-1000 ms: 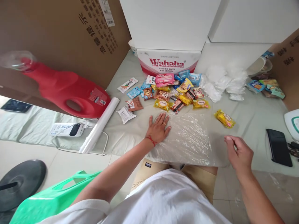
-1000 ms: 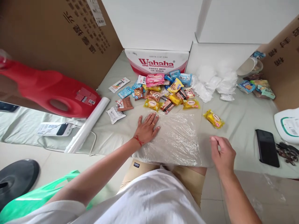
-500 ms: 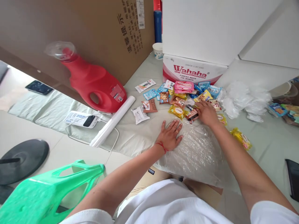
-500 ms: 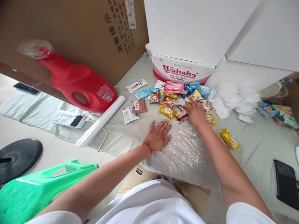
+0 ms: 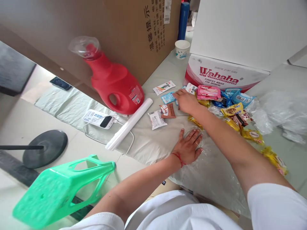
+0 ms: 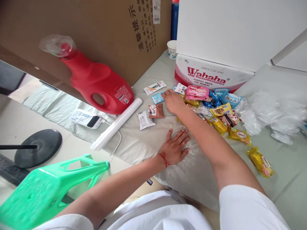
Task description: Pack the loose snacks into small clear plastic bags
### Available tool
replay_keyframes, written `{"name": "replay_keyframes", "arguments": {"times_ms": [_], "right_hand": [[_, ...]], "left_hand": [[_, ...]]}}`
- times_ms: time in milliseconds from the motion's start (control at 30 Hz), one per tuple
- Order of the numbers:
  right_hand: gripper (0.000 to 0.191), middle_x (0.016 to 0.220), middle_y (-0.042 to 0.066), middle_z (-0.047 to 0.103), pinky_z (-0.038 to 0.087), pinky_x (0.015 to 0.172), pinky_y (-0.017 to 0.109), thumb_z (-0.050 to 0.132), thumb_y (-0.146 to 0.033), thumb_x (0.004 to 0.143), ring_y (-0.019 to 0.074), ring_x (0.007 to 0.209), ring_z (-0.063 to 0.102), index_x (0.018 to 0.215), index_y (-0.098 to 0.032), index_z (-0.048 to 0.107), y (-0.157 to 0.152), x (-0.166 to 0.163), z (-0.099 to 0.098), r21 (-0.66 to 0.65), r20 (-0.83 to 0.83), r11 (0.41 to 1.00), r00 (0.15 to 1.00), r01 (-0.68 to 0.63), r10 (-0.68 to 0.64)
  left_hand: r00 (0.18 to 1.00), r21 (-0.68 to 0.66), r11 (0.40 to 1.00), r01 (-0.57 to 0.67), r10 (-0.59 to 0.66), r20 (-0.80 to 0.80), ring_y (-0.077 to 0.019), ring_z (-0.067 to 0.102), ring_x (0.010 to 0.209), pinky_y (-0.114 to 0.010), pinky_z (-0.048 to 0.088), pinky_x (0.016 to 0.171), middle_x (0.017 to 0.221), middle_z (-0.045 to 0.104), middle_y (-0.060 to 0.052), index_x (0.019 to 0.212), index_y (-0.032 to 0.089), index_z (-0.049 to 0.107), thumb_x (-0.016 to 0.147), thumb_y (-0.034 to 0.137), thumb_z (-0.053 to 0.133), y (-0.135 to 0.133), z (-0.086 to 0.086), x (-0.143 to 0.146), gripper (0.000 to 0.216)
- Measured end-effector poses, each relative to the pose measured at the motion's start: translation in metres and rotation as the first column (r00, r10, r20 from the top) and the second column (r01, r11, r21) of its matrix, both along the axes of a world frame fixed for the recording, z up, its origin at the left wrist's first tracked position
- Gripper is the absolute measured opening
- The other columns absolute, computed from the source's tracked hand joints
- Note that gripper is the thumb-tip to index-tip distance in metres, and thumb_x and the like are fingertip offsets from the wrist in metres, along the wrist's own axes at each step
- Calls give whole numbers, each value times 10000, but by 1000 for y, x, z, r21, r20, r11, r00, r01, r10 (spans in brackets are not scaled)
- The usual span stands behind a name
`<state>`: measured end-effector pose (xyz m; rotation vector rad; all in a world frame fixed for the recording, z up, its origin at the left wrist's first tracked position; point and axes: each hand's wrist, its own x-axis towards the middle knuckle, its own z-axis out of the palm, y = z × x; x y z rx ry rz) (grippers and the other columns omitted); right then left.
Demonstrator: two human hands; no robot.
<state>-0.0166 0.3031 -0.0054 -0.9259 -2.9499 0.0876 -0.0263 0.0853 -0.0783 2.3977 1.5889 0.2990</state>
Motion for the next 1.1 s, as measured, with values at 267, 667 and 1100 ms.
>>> {"name": "replay_keyframes", "arguments": {"times_ms": [267, 667, 1100], "right_hand": [[379, 1201, 225, 726, 346, 1127, 507, 398, -150, 1009, 324, 1150, 641, 1222, -40, 691, 17, -52, -27, -63, 65, 998, 998, 9, -5], [437, 1303, 95, 697, 495, 1080, 467, 421, -493, 1066, 267, 1246, 624, 1356, -258, 648, -174, 205, 5, -338, -428, 855, 745, 393, -512], [655, 1620, 200, 431, 293, 1181, 721, 406, -377, 1058, 390, 1505, 391, 1666, -216, 227, -283, 198, -46, -81, -124, 844, 835, 530, -536]], "left_hand": [[1000, 38, 999, 4, -5, 29, -283, 265, 1588, -680, 120, 1282, 1682, 368, -110, 1582, 204, 420, 1056, 512, 270, 0, -4, 0, 628], [998, 38, 999, -9, 6, 66, -283, 270, 1587, -701, 113, 1271, 1703, 322, -88, 1594, 225, 402, 1078, 462, 230, -1, 0, -1, 593], [999, -6, 1000, -24, 25, 40, -288, 226, 1602, -697, 40, 1280, 1720, 278, -78, 1624, 229, 350, 1072, 373, 226, 0, 2, 1, 583]]}}
